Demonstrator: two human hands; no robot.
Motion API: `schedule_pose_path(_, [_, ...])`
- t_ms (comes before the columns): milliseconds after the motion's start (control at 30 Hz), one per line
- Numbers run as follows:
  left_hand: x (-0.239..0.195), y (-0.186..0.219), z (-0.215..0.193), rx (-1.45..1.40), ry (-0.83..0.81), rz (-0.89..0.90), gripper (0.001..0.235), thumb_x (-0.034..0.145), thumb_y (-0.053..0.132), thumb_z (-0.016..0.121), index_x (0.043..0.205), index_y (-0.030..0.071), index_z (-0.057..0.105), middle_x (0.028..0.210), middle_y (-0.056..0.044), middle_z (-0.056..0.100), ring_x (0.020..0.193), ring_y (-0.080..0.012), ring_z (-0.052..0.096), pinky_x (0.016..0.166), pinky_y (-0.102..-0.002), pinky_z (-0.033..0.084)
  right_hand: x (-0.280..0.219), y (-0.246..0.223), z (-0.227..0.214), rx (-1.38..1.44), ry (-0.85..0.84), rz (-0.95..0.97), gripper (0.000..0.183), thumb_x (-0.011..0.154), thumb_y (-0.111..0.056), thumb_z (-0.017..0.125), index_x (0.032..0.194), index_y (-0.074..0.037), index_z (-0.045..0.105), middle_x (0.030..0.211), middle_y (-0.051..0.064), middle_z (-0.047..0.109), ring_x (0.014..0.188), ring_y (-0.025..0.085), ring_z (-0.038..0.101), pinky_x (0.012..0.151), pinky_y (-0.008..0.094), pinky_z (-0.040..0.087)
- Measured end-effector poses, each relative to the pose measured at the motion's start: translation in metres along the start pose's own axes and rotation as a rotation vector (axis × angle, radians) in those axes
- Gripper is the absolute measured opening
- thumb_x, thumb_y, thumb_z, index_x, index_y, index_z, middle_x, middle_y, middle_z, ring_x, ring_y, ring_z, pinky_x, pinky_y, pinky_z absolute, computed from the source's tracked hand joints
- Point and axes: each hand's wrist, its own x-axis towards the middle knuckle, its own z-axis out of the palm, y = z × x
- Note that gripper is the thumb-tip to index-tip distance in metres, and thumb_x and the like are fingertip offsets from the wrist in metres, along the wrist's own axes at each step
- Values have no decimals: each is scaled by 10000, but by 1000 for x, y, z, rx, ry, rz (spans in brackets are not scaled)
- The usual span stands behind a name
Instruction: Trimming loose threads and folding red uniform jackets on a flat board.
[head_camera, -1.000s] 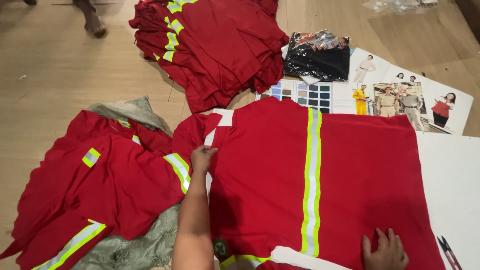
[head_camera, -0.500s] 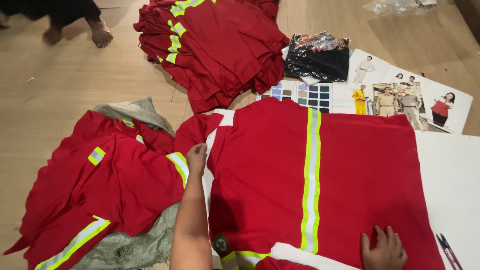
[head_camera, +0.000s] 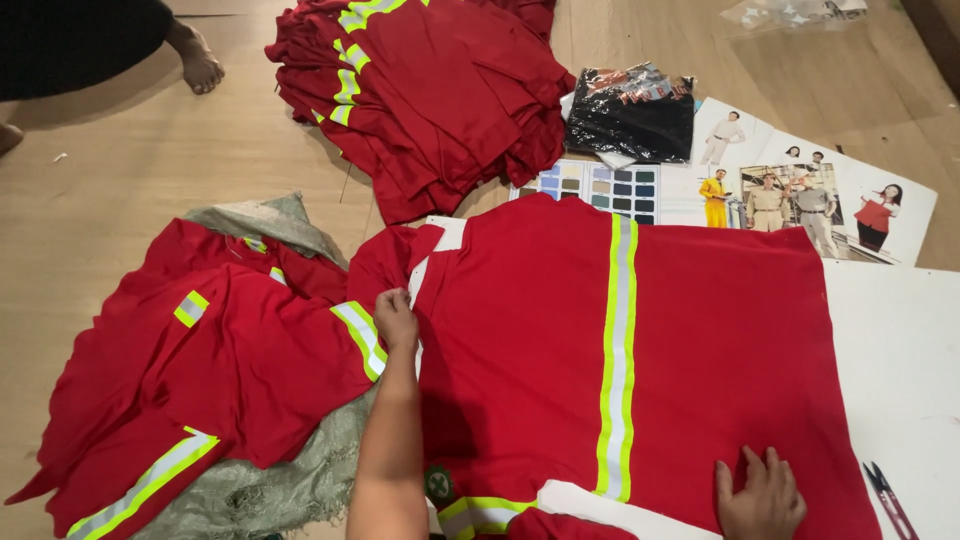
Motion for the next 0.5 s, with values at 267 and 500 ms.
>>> schedule_pose_path(267, [5,-8,-3,-461,-120,-298,203,1070,171,527,1141,4,616,995,-91,703,922,-163,658,938,-291,545,1,-3,-8,4,5,-11,619,932,-621,517,1405,-246,654,1577,41,582,1497,262,494,1149,478,375])
schedule_pose_path(500, [-70,46,24,146,-322,146,284,1045,283,488,1071,86,692,953,-102,758,836,-268,698,791,-391,550,-5,-9,-23,2,-31,6,599,949,-605,520,1401,-236,652,1577,39,583,1511,258,474,1147,477,358])
